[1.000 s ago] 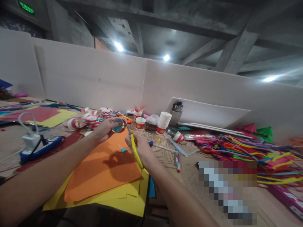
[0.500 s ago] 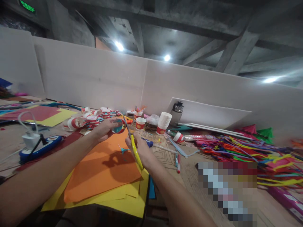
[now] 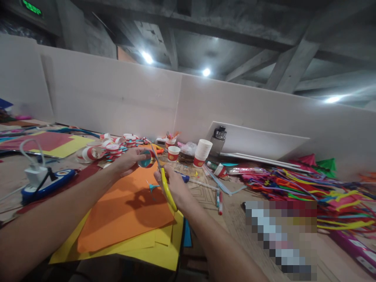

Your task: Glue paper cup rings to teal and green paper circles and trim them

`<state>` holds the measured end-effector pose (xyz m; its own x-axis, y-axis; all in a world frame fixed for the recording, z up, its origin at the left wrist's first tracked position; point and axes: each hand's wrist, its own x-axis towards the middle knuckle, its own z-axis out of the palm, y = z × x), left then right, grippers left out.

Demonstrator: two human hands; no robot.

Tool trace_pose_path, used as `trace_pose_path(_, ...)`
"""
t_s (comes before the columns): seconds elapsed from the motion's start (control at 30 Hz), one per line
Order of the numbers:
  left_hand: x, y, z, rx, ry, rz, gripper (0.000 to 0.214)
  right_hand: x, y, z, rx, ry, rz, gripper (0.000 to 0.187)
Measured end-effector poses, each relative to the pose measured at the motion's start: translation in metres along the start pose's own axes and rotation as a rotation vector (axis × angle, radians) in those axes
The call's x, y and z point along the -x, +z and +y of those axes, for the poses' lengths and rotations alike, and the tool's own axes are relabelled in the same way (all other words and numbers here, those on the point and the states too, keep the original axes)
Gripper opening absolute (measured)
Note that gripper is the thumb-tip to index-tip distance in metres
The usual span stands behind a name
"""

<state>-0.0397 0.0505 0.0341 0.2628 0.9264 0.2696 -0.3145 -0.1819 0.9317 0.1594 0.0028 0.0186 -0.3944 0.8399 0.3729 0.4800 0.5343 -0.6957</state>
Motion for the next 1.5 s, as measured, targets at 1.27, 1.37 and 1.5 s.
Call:
trace_pose_path(1.27, -0.0024, -0.0022, -0.0018, 0.018, 0.048, -0.014, 0.029, 0.0027, -0.0035, -0.0063, -0.041, 0.024, -0.048, 0.028)
trace_pose_path(1.37, -0.0010, -0.0002, -0.0011, 0.015, 0.043, -0.014, 0.028, 0.0015, -0.0028, -0.0058, -0.002, -0.013, -0.009, 0.031)
trace_pose_path(1.5, -0.0006, 0.0008, -0.0010, 0.013, 0.031, -0.016, 0.028, 0.0013, -0.0025, -0.0063, 0.007, -0.024, -0.003, 0.031)
